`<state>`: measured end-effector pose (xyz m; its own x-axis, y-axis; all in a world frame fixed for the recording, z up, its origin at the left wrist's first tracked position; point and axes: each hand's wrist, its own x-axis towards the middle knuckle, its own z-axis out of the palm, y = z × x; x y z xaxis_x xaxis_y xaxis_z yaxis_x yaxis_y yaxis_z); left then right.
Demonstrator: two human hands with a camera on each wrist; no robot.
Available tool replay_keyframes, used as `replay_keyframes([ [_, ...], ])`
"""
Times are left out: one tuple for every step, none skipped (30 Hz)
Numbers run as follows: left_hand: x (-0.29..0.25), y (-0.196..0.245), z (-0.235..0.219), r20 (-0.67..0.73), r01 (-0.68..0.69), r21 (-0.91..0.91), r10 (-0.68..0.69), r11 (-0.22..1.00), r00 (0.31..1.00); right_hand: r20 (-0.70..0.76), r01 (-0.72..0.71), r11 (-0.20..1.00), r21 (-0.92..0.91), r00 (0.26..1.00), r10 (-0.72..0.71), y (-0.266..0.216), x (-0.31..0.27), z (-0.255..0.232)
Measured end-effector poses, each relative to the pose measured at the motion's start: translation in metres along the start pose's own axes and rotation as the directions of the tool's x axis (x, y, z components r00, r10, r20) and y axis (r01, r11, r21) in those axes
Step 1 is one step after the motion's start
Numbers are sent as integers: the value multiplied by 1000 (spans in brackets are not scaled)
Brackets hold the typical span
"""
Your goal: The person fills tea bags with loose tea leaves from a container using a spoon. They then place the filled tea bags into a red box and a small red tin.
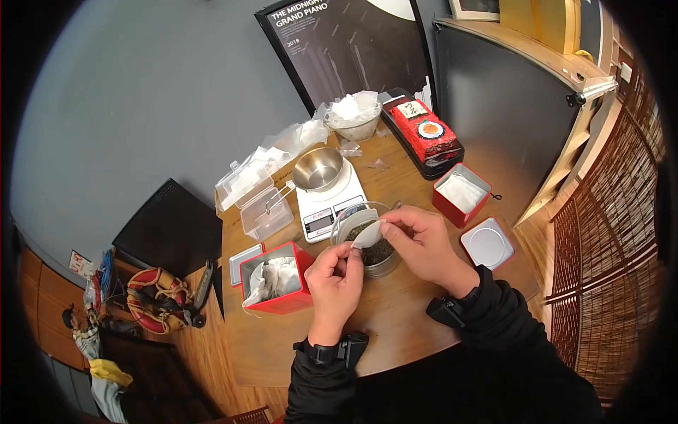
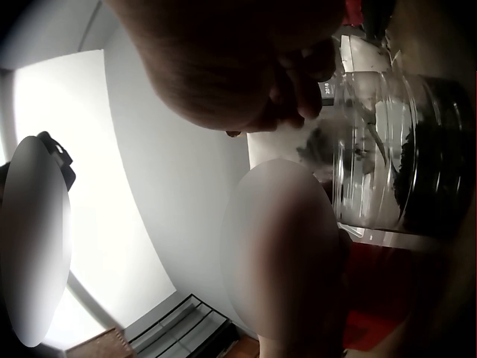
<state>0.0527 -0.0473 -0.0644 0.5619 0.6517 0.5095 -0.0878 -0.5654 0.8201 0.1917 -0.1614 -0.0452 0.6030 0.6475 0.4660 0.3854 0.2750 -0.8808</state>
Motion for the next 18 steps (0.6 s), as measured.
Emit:
replay_keyframes([
  [0,-1,0,8,9,15,-10,1000,1000,-33,-21,998,59,999,23,2,0,1],
  [0,-1,0,6,10,14,-10,1000,1000,-31,-21,998,59,999,23,3,0,0],
  [0,0,-1,10,7,31,-7,999,1000,-22,-16,999,45,1000,17,4,0,0],
  [0,-1,-1,15,5,48,-6,999,1000,-14,-13,999,32,1000,13,5,0,1],
  [0,-1,-2,16,6,48,-7,999,1000,-15,-14,999,32,1000,14,4,-1,1],
  [0,-1,-1,16,19,41,-20,999,1000,-22,-31,999,23,999,31,3,-1,1],
  [0,-1,-1,15,32,34,-32,999,999,-28,-47,999,15,998,47,3,-1,1],
  [0,-3,-1,14,31,35,-32,999,999,-27,-46,999,15,999,46,5,-1,2],
  [-1,-5,-1,12,30,26,-30,999,999,-50,-49,997,58,997,52,8,-1,4],
  [-1,-6,0,10,28,16,-28,999,1000,-73,-52,994,100,996,60,10,-1,5],
  [-1,-5,0,10,28,15,-28,999,1000,-73,-52,994,99,996,59,10,-1,4],
  [0,-3,1,12,14,15,-14,1000,1000,-75,-60,994,91,995,67,9,0,2],
  [0,-1,1,14,0,17,0,1000,1000,-78,-69,994,85,994,76,9,1,2],
  [0,1,-1,15,1,18,-1,1000,1000,-79,-70,994,86,994,77,10,1,2],
  [0,3,-1,23,-2,36,1,999,1000,-52,-151,967,203,985,165,10,1,1],
  [0,4,-1,30,-4,54,3,999,1000,-16,-231,921,314,969,248,10,1,0],
  [1,5,0,30,-4,53,3,999,1000,-15,-231,921,314,969,248,10,2,0],
  [1,5,0,24,-20,57,19,998,1000,-20,-232,916,327,968,252,10,2,1],
])
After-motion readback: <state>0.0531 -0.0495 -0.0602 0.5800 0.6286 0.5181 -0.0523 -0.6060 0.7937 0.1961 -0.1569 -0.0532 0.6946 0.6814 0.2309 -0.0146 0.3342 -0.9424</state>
